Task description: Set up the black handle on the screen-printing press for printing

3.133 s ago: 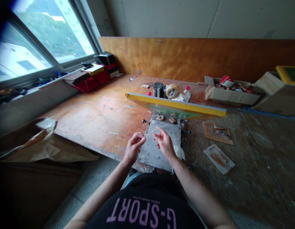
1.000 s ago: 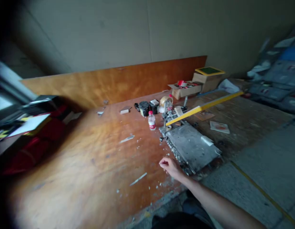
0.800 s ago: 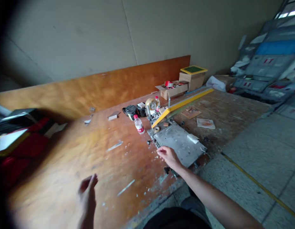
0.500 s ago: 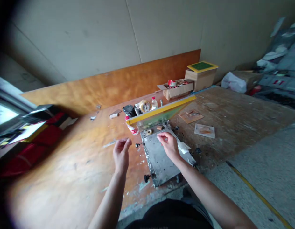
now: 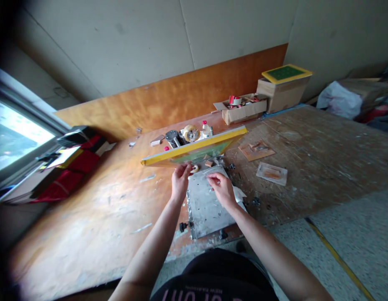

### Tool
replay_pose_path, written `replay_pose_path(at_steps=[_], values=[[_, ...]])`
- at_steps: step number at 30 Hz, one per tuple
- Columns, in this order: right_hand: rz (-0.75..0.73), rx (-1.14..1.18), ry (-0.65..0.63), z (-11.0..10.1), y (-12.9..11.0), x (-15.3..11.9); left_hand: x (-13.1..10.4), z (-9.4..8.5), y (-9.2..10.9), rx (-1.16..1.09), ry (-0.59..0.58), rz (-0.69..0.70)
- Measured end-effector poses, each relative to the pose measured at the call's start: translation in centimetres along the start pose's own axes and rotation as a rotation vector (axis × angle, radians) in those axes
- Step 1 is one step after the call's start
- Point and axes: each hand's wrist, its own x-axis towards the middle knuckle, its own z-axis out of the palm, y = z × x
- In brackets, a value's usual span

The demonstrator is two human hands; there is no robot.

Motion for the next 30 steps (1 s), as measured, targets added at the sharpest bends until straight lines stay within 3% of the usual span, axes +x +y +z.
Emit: replay_pose_path(at_steps=[8, 13, 20, 27, 30], values=[[-0.009, -0.015, 0.002, -0.9, 0.8, 0.0, -0.7, 0.7, 1.1, -0.067, 0.025, -0.041], [-0.021, -0.091, 0.02, -3.5, 2.6, 0.3, -1.8, -0.3, 1.5, 0.01, -0.047, -0.022], [-0.083, -0.547, 0.041, -8.2, 7.8, 1.0, -3.5, -3.1, 1.2, 0.022, -0.019, -0.007], [-0.054, -0.899, -0.019, -9.1, 10.6, 2.1, -3.7, -5.0, 0.5, -0.016, 0.088, -0.019], [0.06, -0.992, -0.077, -9.3, 10.8, 2.2, -3.8, -5.3, 0.3, -0.025, 0.116, -0.023]])
